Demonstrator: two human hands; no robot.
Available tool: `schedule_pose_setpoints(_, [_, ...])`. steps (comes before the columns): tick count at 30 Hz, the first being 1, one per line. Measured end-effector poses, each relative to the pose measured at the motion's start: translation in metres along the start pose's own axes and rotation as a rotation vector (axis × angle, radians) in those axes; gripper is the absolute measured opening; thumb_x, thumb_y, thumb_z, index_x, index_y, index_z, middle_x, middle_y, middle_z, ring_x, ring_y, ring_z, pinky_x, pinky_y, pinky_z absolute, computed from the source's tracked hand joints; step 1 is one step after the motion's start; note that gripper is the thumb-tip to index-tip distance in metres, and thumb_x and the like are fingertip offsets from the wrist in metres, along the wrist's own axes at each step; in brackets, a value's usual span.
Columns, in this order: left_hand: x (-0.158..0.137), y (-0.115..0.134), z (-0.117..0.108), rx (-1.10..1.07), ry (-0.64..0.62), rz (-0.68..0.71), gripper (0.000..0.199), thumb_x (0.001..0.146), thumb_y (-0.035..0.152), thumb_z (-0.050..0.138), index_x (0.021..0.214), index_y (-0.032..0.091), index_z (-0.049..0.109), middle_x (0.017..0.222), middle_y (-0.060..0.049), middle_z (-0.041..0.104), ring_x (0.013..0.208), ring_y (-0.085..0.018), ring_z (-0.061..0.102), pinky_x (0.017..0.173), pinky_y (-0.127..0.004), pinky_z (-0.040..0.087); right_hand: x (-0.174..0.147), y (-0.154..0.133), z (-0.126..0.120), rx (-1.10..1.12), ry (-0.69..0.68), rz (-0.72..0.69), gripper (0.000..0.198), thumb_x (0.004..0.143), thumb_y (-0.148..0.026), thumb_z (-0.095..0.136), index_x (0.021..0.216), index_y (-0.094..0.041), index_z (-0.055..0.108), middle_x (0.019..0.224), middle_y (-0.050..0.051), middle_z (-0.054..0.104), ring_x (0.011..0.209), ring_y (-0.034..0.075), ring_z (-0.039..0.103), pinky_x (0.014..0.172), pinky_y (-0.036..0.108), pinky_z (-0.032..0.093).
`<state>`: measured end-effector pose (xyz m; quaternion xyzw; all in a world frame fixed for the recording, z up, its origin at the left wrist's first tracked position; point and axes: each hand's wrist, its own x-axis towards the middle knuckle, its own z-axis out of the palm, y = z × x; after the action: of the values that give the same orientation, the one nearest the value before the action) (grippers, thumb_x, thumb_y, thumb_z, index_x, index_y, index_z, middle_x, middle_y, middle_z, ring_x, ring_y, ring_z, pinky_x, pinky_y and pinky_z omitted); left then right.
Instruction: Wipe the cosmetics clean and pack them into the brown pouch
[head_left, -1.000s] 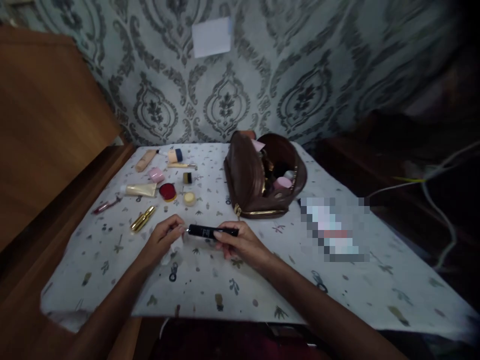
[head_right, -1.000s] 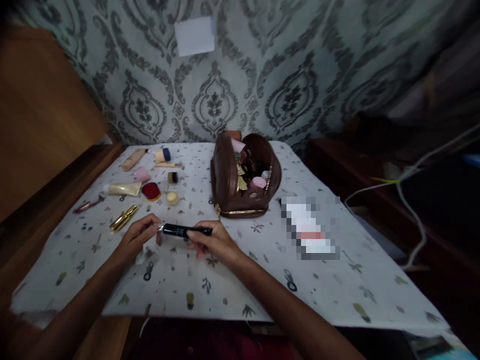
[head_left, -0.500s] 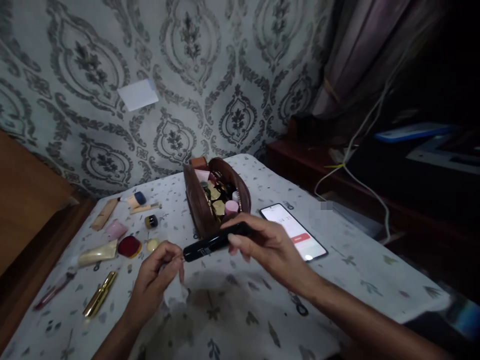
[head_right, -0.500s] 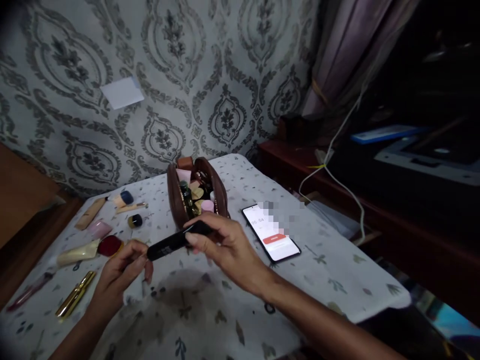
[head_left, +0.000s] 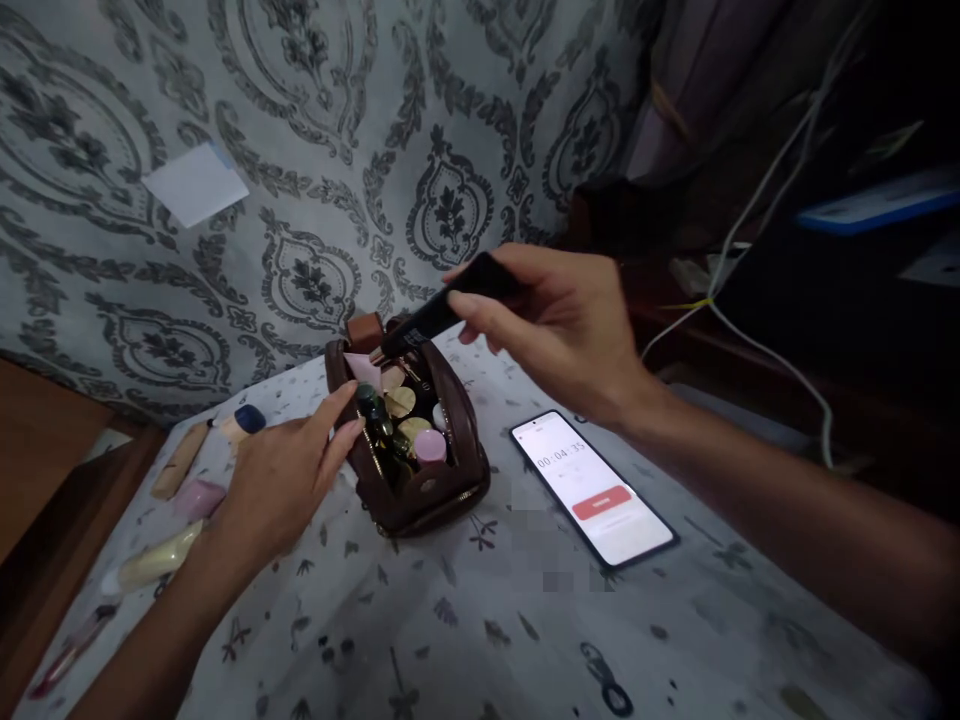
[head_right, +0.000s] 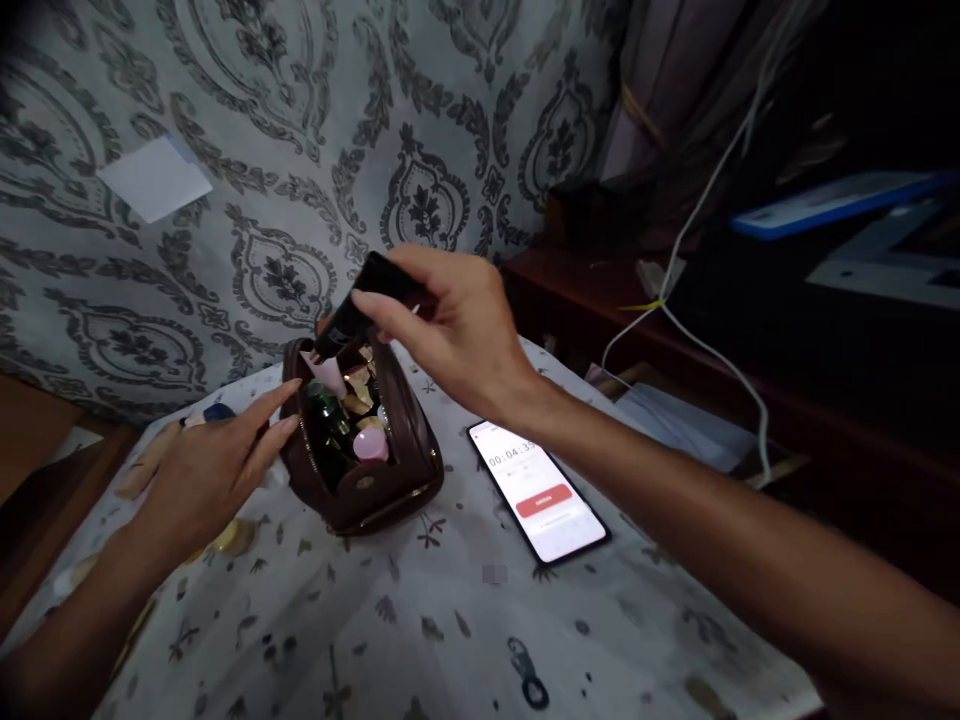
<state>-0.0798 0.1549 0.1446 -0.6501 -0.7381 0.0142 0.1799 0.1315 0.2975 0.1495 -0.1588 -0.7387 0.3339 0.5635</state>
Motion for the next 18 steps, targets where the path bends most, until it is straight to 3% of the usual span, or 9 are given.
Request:
schedule_pose_setpoints(5, [0.009, 0.0, 0.012, 0.036, -0.057, 0.039, 0.052, 0.102, 0.044, 0.025, 0.138, 0.021, 0.054, 0.06, -0.001, 0.069, 0.054, -0.02, 0.066, 0.049, -0.024, 0.034, 0.028, 0.032, 0.02, -0.172, -0.17, -0.07, 0.009, 0.09, -0.029, 0.062, 0.093, -0.021, 0.065, 0.088, 0.0, 0.067, 0.084, 0.015, 0.061, 0.073, 0.026, 0.049])
schedule_pose_setpoints(9, [0.009, -0.002, 0.018, -0.052, 0.05, 0.087, 0.058, 0.102, 0.05, 0.019, 0.131, 0.021, 0.061, 0.058, 0.0, 0.067, 0.052, -0.018, 0.065, 0.049, -0.025, 0.037, 0.042, 0.044, 0.034, -0.218, -0.264, -0.112, 0.018, 0.09, -0.023, 0.058, 0.108, -0.019, 0.06, 0.101, 0.001, 0.067, 0.095, 0.017, 0.06, 0.083, 0.028, 0.045])
schedule_pose_setpoints(13, [0.009, -0.003, 0.021, -0.116, 0.127, 0.119, 0.055, 0.103, 0.05, 0.024, 0.128, 0.02, 0.063, 0.063, 0.0, 0.07, 0.052, -0.017, 0.065, 0.05, -0.025, 0.04, 0.049, 0.055, 0.046, -0.21, -0.312, -0.15, 0.026, 0.09, -0.019, 0.058, 0.115, -0.018, 0.053, 0.105, 0.001, 0.064, 0.096, 0.016, 0.058, 0.083, 0.026, 0.041])
schedule_pose_setpoints(18, [0.008, -0.002, 0.022, -0.164, 0.128, 0.11, 0.049, 0.103, 0.046, 0.028, 0.129, 0.02, 0.061, 0.07, 0.001, 0.074, 0.053, -0.015, 0.066, 0.05, -0.024, 0.041, 0.052, 0.067, 0.063, -0.186, -0.456, -0.191, 0.024, 0.09, -0.015, 0.054, 0.114, -0.019, 0.05, 0.099, 0.0, 0.063, 0.089, 0.015, 0.056, 0.078, 0.025, 0.038])
